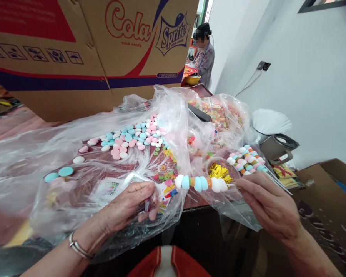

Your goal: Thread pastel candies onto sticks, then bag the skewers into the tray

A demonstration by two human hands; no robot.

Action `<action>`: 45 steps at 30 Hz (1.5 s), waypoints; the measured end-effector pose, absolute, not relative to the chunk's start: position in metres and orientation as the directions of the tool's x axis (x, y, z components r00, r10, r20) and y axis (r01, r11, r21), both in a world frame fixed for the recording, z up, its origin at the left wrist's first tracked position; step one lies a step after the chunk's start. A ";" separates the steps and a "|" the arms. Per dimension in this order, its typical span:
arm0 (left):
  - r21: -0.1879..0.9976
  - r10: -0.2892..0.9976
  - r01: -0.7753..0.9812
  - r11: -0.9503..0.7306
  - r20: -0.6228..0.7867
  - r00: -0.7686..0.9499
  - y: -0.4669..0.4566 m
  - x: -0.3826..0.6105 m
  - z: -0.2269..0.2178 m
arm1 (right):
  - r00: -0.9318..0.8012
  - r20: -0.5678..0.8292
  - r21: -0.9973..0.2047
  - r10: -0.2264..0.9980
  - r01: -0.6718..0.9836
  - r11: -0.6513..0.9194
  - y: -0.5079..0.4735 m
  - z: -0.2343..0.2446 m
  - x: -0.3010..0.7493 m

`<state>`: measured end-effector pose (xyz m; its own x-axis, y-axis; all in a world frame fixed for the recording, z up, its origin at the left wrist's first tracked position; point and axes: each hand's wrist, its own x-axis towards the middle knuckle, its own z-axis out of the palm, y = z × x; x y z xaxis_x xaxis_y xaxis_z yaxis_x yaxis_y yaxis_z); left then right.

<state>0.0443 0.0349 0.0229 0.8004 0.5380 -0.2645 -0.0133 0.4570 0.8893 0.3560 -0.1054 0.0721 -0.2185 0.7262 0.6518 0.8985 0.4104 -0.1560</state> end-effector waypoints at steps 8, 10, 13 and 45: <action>0.920 0.540 0.109 0.375 -0.313 0.782 0.036 0.045 0.022 | -0.305 0.638 -0.087 0.708 0.884 0.459 -0.106 0.078 0.355; 0.939 0.549 0.180 0.292 -0.319 0.773 0.038 0.044 0.025 | -0.318 0.629 -0.085 0.709 0.879 0.469 -0.107 0.081 0.357; 0.944 0.541 0.302 0.137 -0.326 0.775 0.041 0.042 0.031 | -0.325 0.610 -0.119 0.723 0.865 0.488 -0.108 0.083 0.359; 0.884 0.565 0.321 -0.340 -0.081 0.821 0.054 0.030 0.031 | 0.055 0.484 -0.566 0.873 0.781 0.264 -0.108 0.059 0.344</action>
<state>0.0303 0.0540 0.0310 0.8210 0.5652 -0.0810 0.3213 -0.3400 0.8838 0.3441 -0.1081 0.0589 0.0549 0.8734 0.4839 0.7809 0.2645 -0.5658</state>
